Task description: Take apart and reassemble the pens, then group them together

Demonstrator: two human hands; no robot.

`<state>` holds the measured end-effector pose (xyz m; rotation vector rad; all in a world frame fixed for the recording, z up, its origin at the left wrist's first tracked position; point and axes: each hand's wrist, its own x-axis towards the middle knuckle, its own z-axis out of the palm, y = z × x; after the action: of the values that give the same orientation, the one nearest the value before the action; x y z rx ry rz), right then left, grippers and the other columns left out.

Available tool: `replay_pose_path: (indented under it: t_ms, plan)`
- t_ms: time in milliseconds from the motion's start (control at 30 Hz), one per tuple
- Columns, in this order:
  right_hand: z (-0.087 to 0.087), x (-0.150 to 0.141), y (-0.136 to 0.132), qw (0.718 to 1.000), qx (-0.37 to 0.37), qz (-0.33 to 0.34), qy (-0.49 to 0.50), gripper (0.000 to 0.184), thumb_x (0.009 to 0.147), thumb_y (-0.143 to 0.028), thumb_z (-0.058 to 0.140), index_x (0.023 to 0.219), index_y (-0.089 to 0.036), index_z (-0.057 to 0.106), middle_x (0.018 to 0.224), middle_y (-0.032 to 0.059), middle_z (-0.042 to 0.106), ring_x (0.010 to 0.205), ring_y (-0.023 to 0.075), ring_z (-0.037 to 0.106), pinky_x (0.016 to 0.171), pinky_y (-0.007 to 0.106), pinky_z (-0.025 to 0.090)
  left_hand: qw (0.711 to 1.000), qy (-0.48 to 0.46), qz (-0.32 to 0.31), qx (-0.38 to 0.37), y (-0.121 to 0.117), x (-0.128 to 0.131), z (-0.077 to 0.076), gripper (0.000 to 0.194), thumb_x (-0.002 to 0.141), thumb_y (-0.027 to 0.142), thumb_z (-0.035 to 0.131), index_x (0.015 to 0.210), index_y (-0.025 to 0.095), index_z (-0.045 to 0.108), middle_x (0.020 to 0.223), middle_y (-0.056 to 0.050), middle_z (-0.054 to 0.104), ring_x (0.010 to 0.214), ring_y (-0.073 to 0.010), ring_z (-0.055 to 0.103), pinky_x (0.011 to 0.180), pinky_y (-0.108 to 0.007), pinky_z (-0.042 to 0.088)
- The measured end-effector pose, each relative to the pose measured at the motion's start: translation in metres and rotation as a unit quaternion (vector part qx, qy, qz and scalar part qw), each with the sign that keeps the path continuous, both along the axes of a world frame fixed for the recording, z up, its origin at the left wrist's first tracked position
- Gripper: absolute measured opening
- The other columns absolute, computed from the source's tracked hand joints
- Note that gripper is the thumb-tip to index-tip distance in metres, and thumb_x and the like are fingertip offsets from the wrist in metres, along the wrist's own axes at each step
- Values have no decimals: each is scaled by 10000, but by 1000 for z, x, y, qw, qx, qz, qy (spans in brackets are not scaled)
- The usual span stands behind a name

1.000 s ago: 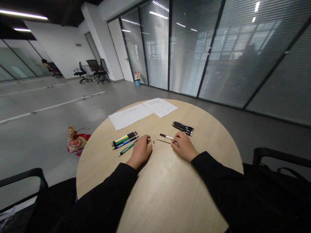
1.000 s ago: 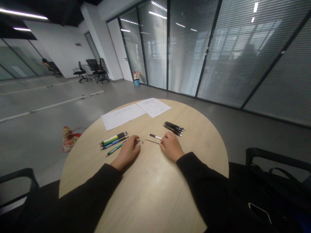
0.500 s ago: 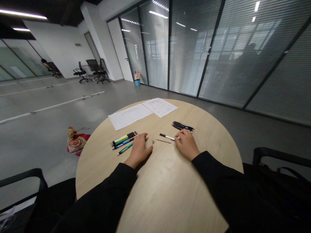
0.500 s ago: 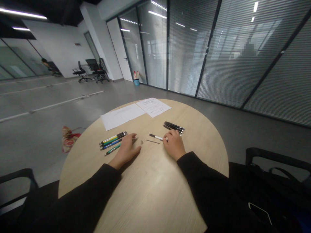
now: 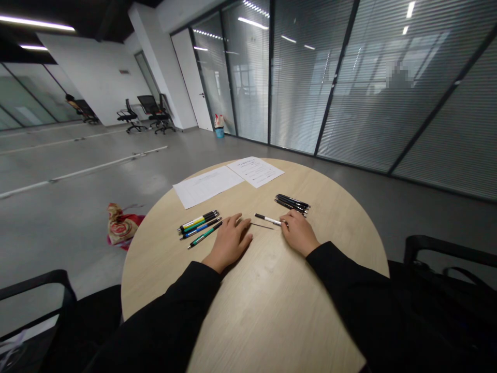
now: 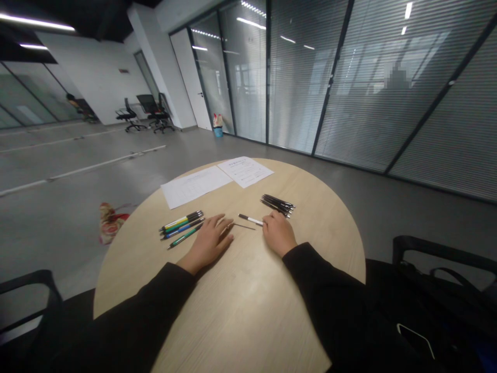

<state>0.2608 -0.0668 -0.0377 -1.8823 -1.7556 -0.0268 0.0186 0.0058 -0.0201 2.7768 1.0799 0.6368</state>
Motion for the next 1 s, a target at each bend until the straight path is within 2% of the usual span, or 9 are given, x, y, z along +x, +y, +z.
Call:
replay_pose_path:
  t_ms: [167,300,533,633,767,1000]
  plan:
    - [-1,0,0,999,-27,-8,-19,192,954,-188,537,956,-186,728,979,97,639,960,221,590,848,308,442,999,29,-17,21,-6,6,2,362,938,365,572,1284,280,636,1522,-112,438,1335,-371,399,1103,-588,359]
    - [-1,0,1,999,-38,-12,-31,178,956,-191,540,934,-183,717,962,94,651,967,231,590,833,315,432,998,55,-22,33,-5,8,1,315,950,349,560,1241,291,667,1533,-100,429,1354,-378,384,1096,-600,361]
    - [0,1,1,999,-34,-11,-31,154,953,-188,549,920,-188,700,955,91,660,958,227,595,816,311,428,995,25,-86,33,-8,10,5,211,957,269,542,1098,251,698,1433,-110,503,1293,-302,440,1084,-518,411]
    - [0,1,1,999,-35,-14,-27,149,949,-192,554,914,-191,699,956,87,662,955,227,595,813,309,427,996,13,-85,23,-10,11,7,195,953,256,541,1085,231,682,1375,-127,524,1259,-293,462,1054,-490,444]
    - [0,2,2,999,-36,-10,-23,141,945,-189,559,919,-188,698,960,91,663,954,224,595,820,308,426,996,14,-82,20,-10,10,7,242,930,226,569,1149,243,671,1389,-116,529,1265,-301,451,1074,-517,426]
    - [0,2,2,999,-40,-11,-26,142,949,-198,558,919,-186,696,959,88,661,952,223,591,824,306,423,995,11,-104,-3,-8,11,7,190,962,257,536,986,225,722,1234,-109,621,1141,-274,506,979,-461,480]
